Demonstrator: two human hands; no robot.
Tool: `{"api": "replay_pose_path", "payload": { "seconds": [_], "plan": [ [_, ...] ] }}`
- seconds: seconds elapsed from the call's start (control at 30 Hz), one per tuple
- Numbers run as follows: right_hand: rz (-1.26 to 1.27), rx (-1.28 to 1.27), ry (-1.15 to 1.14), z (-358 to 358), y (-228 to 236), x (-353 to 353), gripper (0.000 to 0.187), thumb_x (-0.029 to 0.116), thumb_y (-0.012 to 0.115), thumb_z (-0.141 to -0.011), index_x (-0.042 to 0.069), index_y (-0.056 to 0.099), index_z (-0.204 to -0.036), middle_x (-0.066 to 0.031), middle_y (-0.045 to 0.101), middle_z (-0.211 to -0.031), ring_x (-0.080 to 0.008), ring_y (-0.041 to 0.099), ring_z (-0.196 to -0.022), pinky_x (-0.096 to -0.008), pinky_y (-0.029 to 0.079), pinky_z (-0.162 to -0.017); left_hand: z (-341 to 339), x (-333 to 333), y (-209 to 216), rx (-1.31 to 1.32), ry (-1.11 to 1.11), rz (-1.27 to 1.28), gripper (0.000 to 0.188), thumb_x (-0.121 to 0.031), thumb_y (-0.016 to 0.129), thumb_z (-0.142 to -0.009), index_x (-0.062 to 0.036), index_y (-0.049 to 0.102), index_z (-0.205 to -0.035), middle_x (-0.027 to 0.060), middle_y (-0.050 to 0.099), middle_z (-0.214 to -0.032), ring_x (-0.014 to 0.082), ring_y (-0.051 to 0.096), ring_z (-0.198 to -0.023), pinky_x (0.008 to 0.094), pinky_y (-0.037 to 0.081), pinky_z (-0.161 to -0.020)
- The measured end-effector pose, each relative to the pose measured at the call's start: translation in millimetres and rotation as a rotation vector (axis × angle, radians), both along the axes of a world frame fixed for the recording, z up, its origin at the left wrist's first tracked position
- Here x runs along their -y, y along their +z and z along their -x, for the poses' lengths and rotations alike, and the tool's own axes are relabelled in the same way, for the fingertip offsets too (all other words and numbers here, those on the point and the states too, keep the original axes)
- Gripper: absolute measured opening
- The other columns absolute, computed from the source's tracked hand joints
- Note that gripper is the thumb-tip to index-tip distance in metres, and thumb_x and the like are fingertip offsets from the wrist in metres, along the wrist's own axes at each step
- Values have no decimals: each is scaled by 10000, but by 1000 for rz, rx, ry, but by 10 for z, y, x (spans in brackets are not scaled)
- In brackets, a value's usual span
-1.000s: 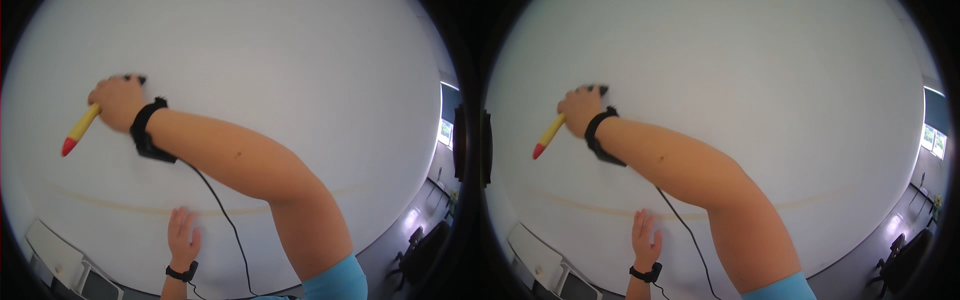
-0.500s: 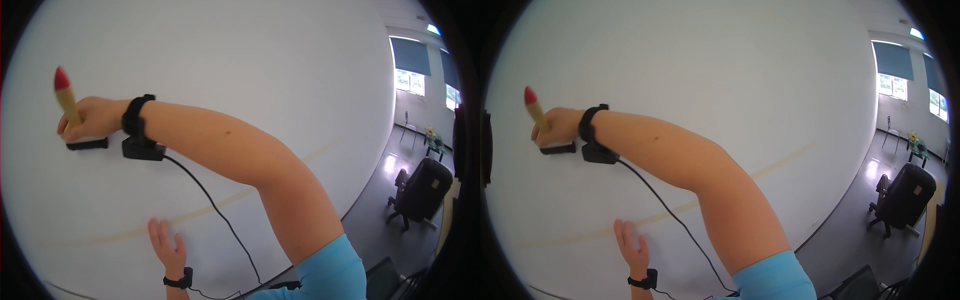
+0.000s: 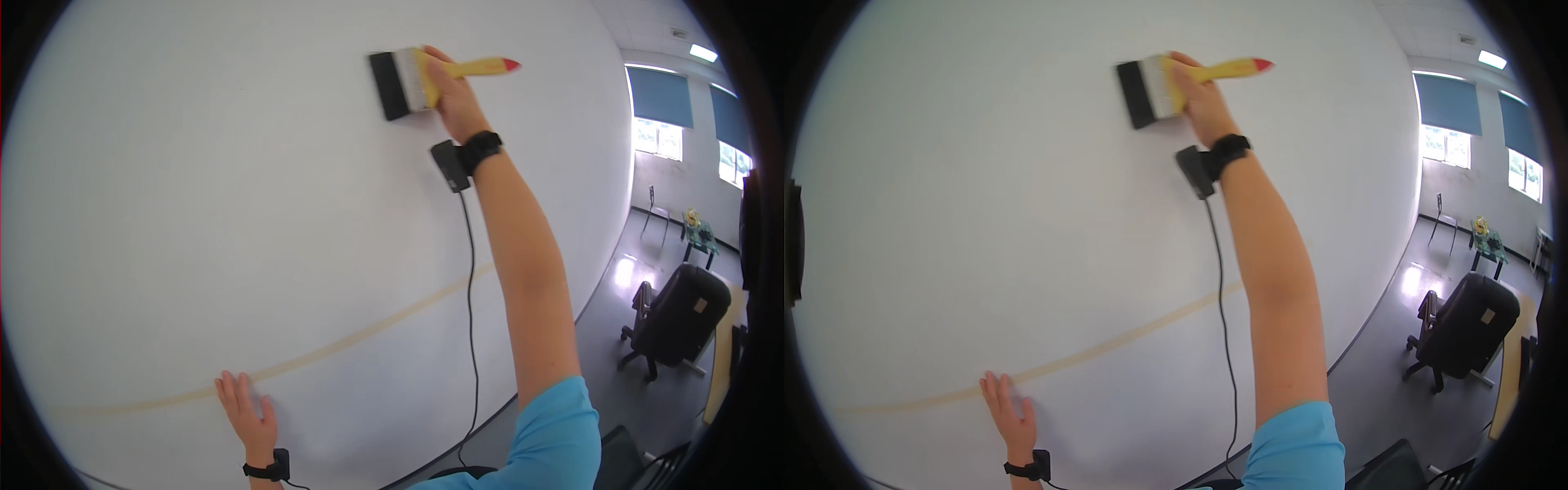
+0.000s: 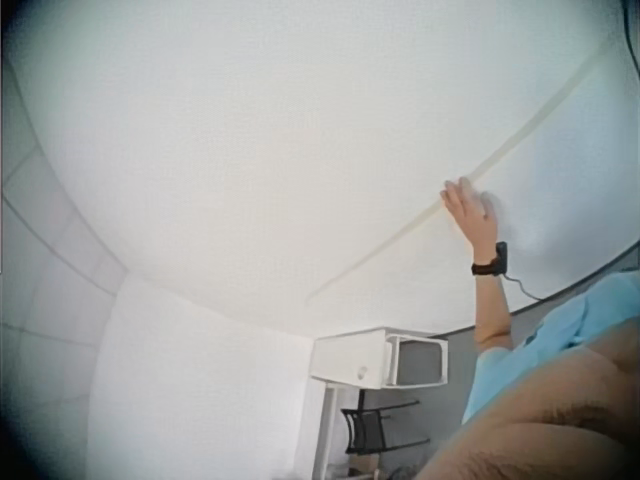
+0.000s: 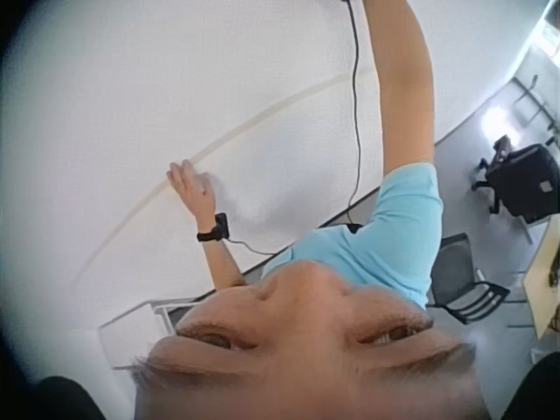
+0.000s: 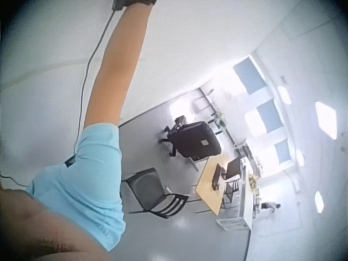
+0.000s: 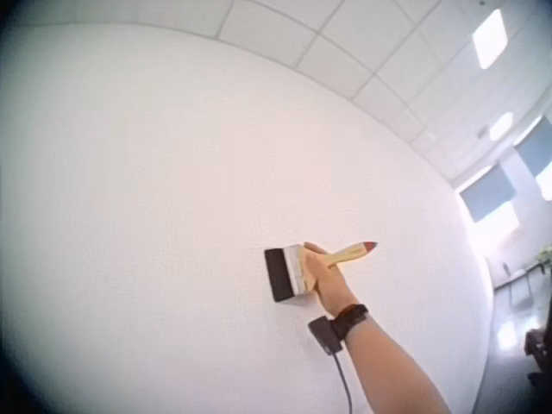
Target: Painting a beige line on a white wall using a brush along a masking tape guide.
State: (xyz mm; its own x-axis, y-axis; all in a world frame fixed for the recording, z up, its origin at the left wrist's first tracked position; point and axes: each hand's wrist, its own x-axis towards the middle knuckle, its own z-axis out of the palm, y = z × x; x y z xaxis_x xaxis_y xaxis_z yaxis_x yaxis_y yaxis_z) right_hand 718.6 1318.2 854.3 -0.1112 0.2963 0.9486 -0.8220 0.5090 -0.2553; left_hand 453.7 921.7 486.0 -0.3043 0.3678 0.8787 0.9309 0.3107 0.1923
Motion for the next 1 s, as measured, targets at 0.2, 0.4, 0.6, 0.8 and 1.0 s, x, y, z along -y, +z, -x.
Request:
{"api": "replay_pose_path", "payload": {
  "seconds": [0.2,0.4,0.6,0.8,1.0],
  "plan": [
    [223,-84,-95,-694,-382,-943,487,283,548,-969,62,413,-1382,-42,549,-1265,-137,539,-1130,-295,448,-952,9,7,-45,-30,22,27,553,-83,563,-839,-37,427,-1373,202,296,-1500,445,220,-1395,511,245,-1110],
    [344,-236,-478,-1149,-793,-1645,472,303,559,-963,44,461,-1345,-61,550,-1254,-147,522,-1141,-304,425,-953,-51,42,-105,-12,89,-4,555,-84,582,-831,-40,435,-1364,213,317,-1486,453,241,-1384,519,244,-1109],
    [205,-290,-1111,-1371,-875,-1901,401,278,544,-969,12,551,-1269,-94,613,-1203,-160,556,-1120,-280,406,-962,-60,-51,-120,13,79,-27,585,-67,636,-790,-44,451,-1345,225,345,-1463,463,275,-1363,526,249,-1104],
    [232,32,-1253,-497,-829,-788,355,214,538,-954,103,547,-1291,-78,612,-1209,-224,566,-1121,-294,419,-953,-132,73,25,20,30,-9,558,-53,652,-773,-47,497,-1309,203,361,-1461,448,303,-1352,510,282,-1095],
    [18,-111,-1295,242,-774,-128,387,112,564,-900,144,534,-1284,-61,520,-1343,-254,499,-1233,-329,409,-988,-192,475,120,59,-80,37,453,-38,657,-760,-54,585,-1207,152,455,-1404,379,422,-1298,464,389,-1034]
  ]
}}
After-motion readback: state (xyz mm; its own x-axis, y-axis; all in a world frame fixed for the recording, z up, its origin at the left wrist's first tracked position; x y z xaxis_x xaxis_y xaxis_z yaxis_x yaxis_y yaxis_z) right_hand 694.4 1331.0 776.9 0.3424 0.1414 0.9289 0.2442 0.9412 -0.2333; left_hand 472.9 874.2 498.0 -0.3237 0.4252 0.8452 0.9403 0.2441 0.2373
